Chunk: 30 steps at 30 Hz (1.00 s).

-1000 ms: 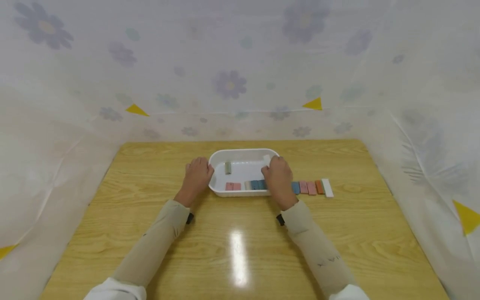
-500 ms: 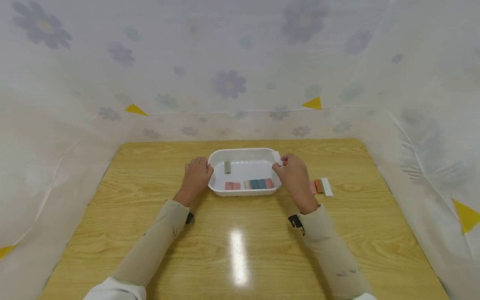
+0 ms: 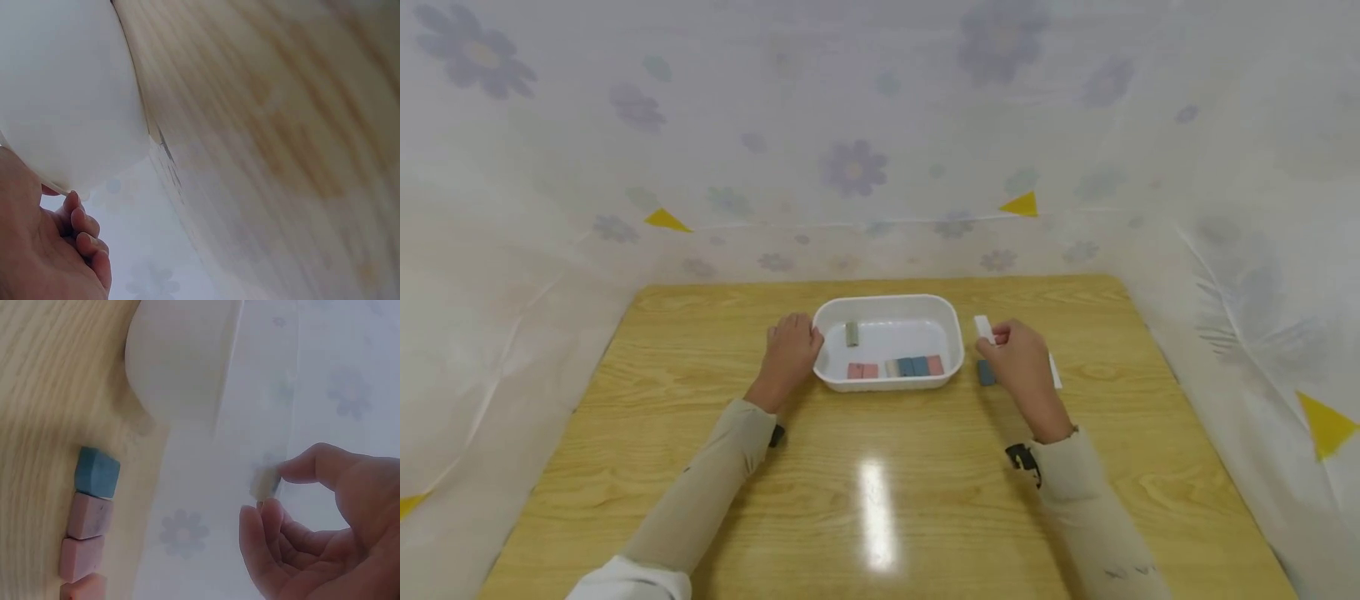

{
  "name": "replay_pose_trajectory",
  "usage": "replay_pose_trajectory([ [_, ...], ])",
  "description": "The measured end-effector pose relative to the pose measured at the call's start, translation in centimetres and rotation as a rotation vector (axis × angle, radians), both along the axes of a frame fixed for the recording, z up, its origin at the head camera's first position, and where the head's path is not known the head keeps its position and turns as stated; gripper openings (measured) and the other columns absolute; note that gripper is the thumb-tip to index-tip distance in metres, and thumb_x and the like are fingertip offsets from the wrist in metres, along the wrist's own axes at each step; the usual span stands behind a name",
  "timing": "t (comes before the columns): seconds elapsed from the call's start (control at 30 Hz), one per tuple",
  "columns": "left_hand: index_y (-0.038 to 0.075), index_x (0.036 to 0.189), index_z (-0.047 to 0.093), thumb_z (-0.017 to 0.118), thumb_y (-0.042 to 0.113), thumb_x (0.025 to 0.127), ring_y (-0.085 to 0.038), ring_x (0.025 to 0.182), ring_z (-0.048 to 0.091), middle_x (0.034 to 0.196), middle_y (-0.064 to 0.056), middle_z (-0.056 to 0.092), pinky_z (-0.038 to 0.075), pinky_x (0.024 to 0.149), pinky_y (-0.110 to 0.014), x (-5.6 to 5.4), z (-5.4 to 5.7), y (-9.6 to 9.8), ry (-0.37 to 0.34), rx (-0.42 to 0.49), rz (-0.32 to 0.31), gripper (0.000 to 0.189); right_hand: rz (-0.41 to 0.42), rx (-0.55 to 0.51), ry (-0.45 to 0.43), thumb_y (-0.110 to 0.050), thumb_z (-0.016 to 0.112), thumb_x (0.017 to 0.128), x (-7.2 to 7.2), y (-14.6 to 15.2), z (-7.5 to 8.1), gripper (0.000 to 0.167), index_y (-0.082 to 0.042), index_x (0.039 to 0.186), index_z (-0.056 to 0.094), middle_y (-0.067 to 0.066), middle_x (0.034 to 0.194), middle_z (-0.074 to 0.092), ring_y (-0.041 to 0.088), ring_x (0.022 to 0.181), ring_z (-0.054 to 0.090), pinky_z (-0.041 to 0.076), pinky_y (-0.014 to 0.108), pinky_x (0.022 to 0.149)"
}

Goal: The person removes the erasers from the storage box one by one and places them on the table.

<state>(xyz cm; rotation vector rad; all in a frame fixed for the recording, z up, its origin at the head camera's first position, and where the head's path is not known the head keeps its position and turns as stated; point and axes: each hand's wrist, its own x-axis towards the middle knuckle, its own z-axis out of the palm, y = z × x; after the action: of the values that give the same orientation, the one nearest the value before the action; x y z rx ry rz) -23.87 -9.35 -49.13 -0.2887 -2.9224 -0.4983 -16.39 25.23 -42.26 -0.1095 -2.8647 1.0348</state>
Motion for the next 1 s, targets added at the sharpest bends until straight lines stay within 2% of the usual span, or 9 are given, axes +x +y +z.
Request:
replay_pose_trajectory([
  [0.3, 0.004, 0.094, 0.050, 0.042, 0.026, 0.095, -0.024, 0.081, 0.044, 0.087, -0.007, 0.049, 0.032, 0.072, -0.039, 0.0, 0.0, -0.2, -0.001, 0.008, 0.006, 0.024, -0.009, 0.015, -0.049, -0.022, 0.062, 0.086, 0.4, 0.5, -2.1, 0.035, 0.008, 0.103, 0.058, 0.019, 0.091, 0.061, 0.025, 0.074, 0.059, 0.048, 0.032, 0.058],
  [0.6, 0.004, 0.093, 0.050, 0.043, 0.026, 0.094, -0.025, 0.081, 0.044, 0.087, -0.007, 0.049, 0.032, 0.073, -0.040, 0.0, 0.0, -0.2, 0.002, 0.015, 0.008, 0.023, 0.003, 0.058, -0.036, -0.019, 0.065, 0.084, 0.8, 0.0, -4.4, 0.029, 0.008, 0.095, 0.062, 0.018, 0.084, 0.063, 0.026, 0.072, 0.059, 0.048, 0.036, 0.062],
  [0.63, 0.004, 0.092, 0.050, 0.043, 0.026, 0.094, -0.024, 0.081, 0.044, 0.086, -0.007, 0.048, 0.032, 0.072, -0.040, 0.0, 0.0, -0.2, 0.005, 0.016, 0.007, 0.023, 0.004, 0.066, -0.041, -0.019, 0.065, 0.084, 0.8, 0.0, -4.6, 0.029, 0.007, 0.094, 0.063, 0.017, 0.083, 0.063, 0.026, 0.072, 0.059, 0.048, 0.037, 0.063],
  [0.7, 0.005, 0.092, 0.050, 0.043, 0.026, 0.094, -0.024, 0.080, 0.043, 0.085, -0.006, 0.047, 0.031, 0.072, -0.039, 0.0, 0.0, -0.1, 0.005, 0.016, 0.006, 0.022, 0.011, 0.080, -0.040, -0.020, 0.065, 0.083, 0.8, -0.1, -4.9, 0.029, 0.007, 0.093, 0.063, 0.016, 0.081, 0.064, 0.027, 0.073, 0.059, 0.045, 0.042, 0.077],
  [0.77, 0.005, 0.092, 0.050, 0.043, 0.026, 0.094, -0.024, 0.081, 0.043, 0.085, -0.006, 0.047, 0.031, 0.072, -0.039, -0.1, 0.0, -0.1, 0.006, 0.015, 0.005, 0.022, 0.021, 0.105, -0.029, -0.019, 0.065, 0.082, 0.8, -0.2, -5.2, 0.028, 0.008, 0.091, 0.064, 0.016, 0.080, 0.064, 0.029, 0.074, 0.059, 0.036, 0.048, 0.091],
  [0.83, 0.005, 0.093, 0.050, 0.043, 0.025, 0.094, -0.024, 0.081, 0.043, 0.086, -0.006, 0.047, 0.031, 0.072, -0.039, -0.1, -0.1, -0.1, 0.007, 0.016, 0.006, 0.021, 0.026, 0.126, -0.022, -0.019, 0.064, 0.082, 0.6, -0.3, -5.5, 0.027, 0.007, 0.090, 0.064, 0.015, 0.078, 0.064, 0.030, 0.073, 0.059, 0.027, 0.052, 0.096],
  [0.9, 0.005, 0.093, 0.050, 0.043, 0.025, 0.094, -0.024, 0.081, 0.043, 0.086, -0.006, 0.047, 0.031, 0.072, -0.039, -0.1, -0.1, 0.0, 0.005, 0.019, 0.006, 0.021, 0.025, 0.135, -0.018, -0.018, 0.063, 0.081, 0.5, -0.3, -5.7, 0.026, 0.007, 0.088, 0.064, 0.015, 0.078, 0.064, 0.028, 0.071, 0.059, 0.031, 0.051, 0.094],
  [1.0, 0.005, 0.093, 0.050, 0.043, 0.025, 0.094, -0.024, 0.081, 0.044, 0.086, -0.006, 0.048, 0.031, 0.072, -0.040, 0.0, 0.0, 0.1, -0.002, 0.021, 0.004, 0.022, 0.027, 0.111, -0.052, -0.016, 0.060, 0.081, 0.5, -0.4, -6.0, 0.023, 0.007, 0.086, 0.062, 0.015, 0.075, 0.062, 0.025, 0.064, 0.056, 0.045, 0.042, 0.070],
])
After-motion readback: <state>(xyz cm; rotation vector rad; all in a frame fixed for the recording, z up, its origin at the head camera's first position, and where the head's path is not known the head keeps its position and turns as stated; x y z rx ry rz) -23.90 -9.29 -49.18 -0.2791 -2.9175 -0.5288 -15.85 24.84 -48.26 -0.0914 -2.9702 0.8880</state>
